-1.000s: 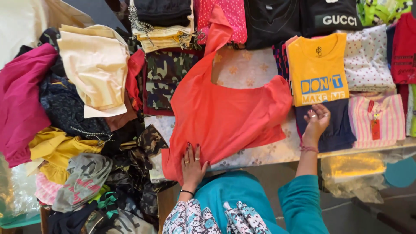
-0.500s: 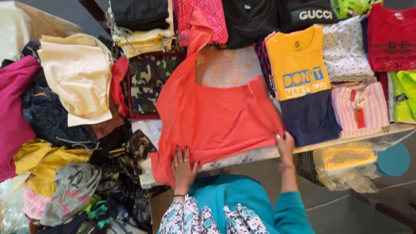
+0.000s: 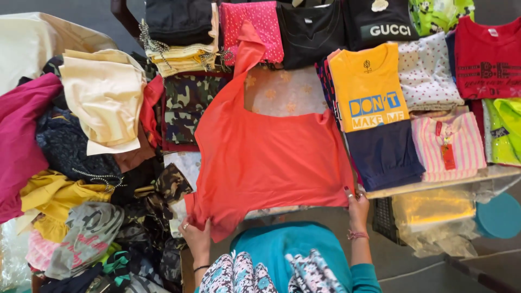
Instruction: The person folds a dark blue t-shirt, a red t-shirt, and a red long-sleeved top on a table covered with various other folded garments. The person smooths each item, folds the sides and bottom up, and places the finished folds onto a stack.
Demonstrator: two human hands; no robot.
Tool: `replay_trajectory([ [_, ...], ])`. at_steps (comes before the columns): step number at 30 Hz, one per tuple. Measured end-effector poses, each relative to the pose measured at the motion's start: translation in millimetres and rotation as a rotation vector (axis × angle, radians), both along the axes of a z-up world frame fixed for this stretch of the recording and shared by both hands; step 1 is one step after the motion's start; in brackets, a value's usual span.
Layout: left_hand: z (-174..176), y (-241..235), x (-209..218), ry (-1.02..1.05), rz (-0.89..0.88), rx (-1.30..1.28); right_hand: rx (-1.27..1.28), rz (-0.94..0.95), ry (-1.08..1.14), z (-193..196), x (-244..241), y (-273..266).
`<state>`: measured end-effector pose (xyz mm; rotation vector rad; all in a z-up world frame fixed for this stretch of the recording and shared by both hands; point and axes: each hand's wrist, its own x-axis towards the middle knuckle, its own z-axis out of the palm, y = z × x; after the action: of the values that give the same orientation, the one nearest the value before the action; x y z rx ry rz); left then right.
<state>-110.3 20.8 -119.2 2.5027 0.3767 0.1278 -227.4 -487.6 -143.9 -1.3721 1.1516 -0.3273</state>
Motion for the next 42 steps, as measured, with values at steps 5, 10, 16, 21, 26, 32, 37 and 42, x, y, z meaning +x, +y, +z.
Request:
replay_trajectory([
  [5, 9, -14, 1, 0.150, -0.028, -0.099, -0.104, 0.059, -0.002, -37, -3, -19],
  [10, 5, -19, -19, -0.070, -0.133, -0.022, -0.083, 0.094, 0.016, -35, -3, -21],
  [16, 0, -4, -25, 0.250, -0.252, 0.130, -0.061, 0.128, 0.062, -27, 2, -23],
  [21, -63, 23, -61, -0.148, -0.155, -0.468, -0.008, 0.137, 0.075, -22, 1, -23],
  [26, -32, 11, -56, 0.043, 0.195, -1.106, -0.004, 0.142, 0.051, -32, -1, -25],
  [32, -14, 44, -85, 0.176, 0.026, -0.702, 0.025, 0.177, -0.023, -29, -17, -26],
  [37, -42, 92, -119, 0.328, 0.031, -0.660, 0.127, 0.198, 0.016, -26, -37, -30],
  [42, -28, 97, -126, 0.633, 0.117, -0.267, 0.157, 0.256, 0.034, -30, -56, -34],
])
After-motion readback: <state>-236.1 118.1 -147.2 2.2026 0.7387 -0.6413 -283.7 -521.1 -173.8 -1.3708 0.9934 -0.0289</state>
